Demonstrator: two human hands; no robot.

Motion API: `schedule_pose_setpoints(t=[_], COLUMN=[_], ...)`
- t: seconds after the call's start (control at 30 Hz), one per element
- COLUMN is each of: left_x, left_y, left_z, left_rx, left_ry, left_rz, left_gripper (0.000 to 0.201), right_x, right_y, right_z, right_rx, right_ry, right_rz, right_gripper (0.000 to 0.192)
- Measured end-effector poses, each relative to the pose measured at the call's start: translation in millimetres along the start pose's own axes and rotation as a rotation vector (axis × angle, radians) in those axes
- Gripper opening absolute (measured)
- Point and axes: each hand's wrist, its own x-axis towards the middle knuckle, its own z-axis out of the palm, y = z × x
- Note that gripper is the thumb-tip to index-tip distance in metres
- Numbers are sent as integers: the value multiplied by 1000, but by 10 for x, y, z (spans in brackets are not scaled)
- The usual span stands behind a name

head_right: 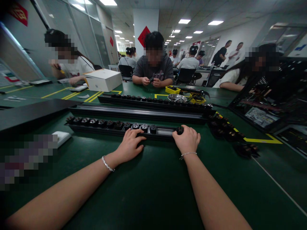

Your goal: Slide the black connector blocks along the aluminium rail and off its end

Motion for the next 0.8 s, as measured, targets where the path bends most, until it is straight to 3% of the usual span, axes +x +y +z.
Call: schedule_pose_setpoints(t=[0.33, 0.8], left_x=[1, 3], left_y=[15, 23], left_z=[-9, -35], left_rx=[3, -15], left_ry=[-4, -10], left_rz=[-4, 0], left_gripper=[30, 30], right_x=[19, 18], right_y=[11, 24], right_z=[-7, -73], right_rx=[19, 20], right_ry=[28, -33], right_rz=[52, 117], right_gripper=[49, 54])
